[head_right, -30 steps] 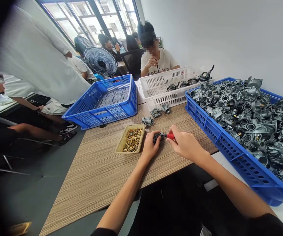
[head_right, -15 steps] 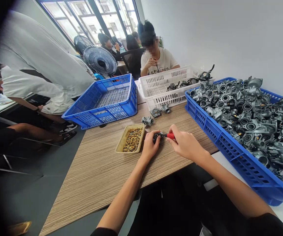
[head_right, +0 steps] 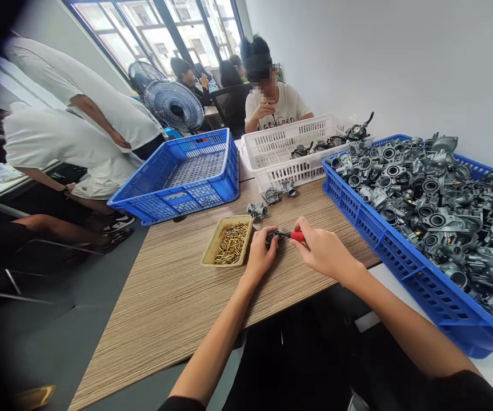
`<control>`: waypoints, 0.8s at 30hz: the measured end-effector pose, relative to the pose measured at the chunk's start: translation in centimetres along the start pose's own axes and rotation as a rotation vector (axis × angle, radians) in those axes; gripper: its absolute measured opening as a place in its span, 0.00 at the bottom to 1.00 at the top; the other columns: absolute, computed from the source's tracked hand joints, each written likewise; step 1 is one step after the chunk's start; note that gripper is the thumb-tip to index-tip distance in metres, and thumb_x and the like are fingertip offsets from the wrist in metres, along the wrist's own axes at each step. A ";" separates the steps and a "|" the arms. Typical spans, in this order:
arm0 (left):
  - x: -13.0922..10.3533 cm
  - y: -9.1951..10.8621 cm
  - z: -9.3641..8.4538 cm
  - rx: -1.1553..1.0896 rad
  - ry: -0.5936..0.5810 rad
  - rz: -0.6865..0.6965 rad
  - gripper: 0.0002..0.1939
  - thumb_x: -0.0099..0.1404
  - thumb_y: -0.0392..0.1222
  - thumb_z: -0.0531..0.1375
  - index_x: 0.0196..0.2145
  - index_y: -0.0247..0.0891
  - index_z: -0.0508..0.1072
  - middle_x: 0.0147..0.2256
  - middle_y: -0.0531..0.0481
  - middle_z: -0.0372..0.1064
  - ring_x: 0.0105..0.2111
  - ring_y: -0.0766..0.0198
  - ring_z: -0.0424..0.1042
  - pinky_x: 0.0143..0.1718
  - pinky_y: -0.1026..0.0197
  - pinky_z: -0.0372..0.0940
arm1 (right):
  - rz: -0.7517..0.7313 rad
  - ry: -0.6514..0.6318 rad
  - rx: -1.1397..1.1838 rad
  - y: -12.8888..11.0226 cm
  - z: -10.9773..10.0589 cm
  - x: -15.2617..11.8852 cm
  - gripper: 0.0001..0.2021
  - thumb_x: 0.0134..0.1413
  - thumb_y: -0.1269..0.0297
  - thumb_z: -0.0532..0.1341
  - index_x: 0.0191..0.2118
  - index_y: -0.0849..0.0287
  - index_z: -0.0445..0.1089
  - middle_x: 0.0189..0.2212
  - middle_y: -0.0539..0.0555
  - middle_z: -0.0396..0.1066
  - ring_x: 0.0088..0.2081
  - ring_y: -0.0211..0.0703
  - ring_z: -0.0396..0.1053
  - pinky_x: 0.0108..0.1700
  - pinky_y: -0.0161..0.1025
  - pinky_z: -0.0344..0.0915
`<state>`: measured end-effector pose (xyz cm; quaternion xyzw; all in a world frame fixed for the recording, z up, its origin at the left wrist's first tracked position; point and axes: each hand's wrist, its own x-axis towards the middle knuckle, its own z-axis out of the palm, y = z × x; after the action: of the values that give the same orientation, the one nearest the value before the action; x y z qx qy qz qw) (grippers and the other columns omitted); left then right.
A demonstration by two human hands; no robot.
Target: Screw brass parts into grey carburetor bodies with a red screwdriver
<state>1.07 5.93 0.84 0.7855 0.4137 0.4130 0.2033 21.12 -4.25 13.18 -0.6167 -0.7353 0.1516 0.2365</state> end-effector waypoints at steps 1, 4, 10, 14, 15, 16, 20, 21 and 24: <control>0.0 0.0 0.0 0.000 0.000 0.000 0.09 0.74 0.37 0.56 0.50 0.42 0.72 0.48 0.45 0.77 0.50 0.52 0.72 0.54 0.48 0.68 | 0.002 0.000 -0.001 0.0 0.0 0.0 0.06 0.72 0.60 0.56 0.49 0.52 0.59 0.32 0.51 0.76 0.33 0.51 0.77 0.33 0.37 0.56; 0.1 -0.1 0.0 0.001 0.001 0.000 0.09 0.74 0.37 0.56 0.50 0.42 0.72 0.48 0.45 0.77 0.50 0.52 0.72 0.54 0.48 0.68 | -0.001 0.002 0.004 0.0 0.0 0.0 0.06 0.71 0.61 0.56 0.49 0.52 0.58 0.33 0.51 0.77 0.33 0.51 0.77 0.34 0.37 0.57; 0.0 -0.2 0.1 0.009 0.002 -0.002 0.09 0.74 0.37 0.56 0.50 0.42 0.72 0.48 0.45 0.77 0.50 0.52 0.72 0.54 0.48 0.68 | -0.008 0.004 0.009 0.0 0.1 0.0 0.06 0.72 0.60 0.55 0.49 0.52 0.58 0.32 0.51 0.76 0.32 0.50 0.76 0.33 0.37 0.56; 0.0 -0.2 0.1 0.013 0.005 -0.005 0.09 0.74 0.37 0.56 0.50 0.43 0.72 0.48 0.45 0.77 0.50 0.52 0.72 0.54 0.49 0.68 | -0.008 0.002 0.011 0.1 0.1 0.0 0.06 0.72 0.60 0.55 0.49 0.52 0.58 0.32 0.51 0.76 0.32 0.50 0.76 0.33 0.37 0.56; 0.0 -0.2 0.1 0.013 0.008 -0.005 0.09 0.74 0.37 0.56 0.50 0.43 0.72 0.48 0.45 0.77 0.50 0.52 0.72 0.54 0.49 0.68 | -0.007 0.003 0.011 0.1 0.2 0.0 0.06 0.72 0.60 0.55 0.49 0.52 0.58 0.32 0.51 0.76 0.32 0.50 0.76 0.33 0.37 0.56; 0.0 -0.2 0.1 0.013 0.011 -0.003 0.09 0.74 0.37 0.56 0.50 0.43 0.72 0.48 0.45 0.77 0.50 0.52 0.72 0.54 0.49 0.68 | -0.007 0.003 0.011 0.1 0.2 0.0 0.06 0.72 0.60 0.55 0.49 0.53 0.58 0.32 0.51 0.76 0.32 0.50 0.76 0.33 0.37 0.56; 0.1 -0.3 0.1 0.017 0.022 0.002 0.09 0.74 0.37 0.57 0.50 0.42 0.72 0.47 0.45 0.77 0.49 0.52 0.72 0.54 0.49 0.68 | -0.007 0.002 0.013 0.0 0.2 0.1 0.06 0.72 0.61 0.56 0.49 0.53 0.58 0.33 0.51 0.76 0.32 0.50 0.76 0.33 0.37 0.56; 0.1 -0.3 0.1 0.020 0.025 0.001 0.09 0.74 0.37 0.57 0.50 0.42 0.72 0.47 0.45 0.77 0.49 0.52 0.72 0.54 0.49 0.68 | -0.005 -0.001 0.011 -0.1 0.2 0.1 0.06 0.72 0.61 0.56 0.49 0.53 0.58 0.33 0.51 0.76 0.32 0.50 0.76 0.33 0.36 0.56; 0.1 -0.3 0.0 0.028 0.033 -0.007 0.09 0.74 0.37 0.57 0.49 0.42 0.72 0.47 0.45 0.77 0.49 0.53 0.72 0.54 0.49 0.67 | 0.003 -0.011 0.005 -0.1 0.2 0.1 0.06 0.72 0.61 0.56 0.49 0.53 0.58 0.33 0.52 0.77 0.33 0.50 0.76 0.33 0.36 0.56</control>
<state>1.00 6.19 0.72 0.7798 0.4253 0.4197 0.1869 20.85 -4.13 13.07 -0.6165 -0.7353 0.1571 0.2336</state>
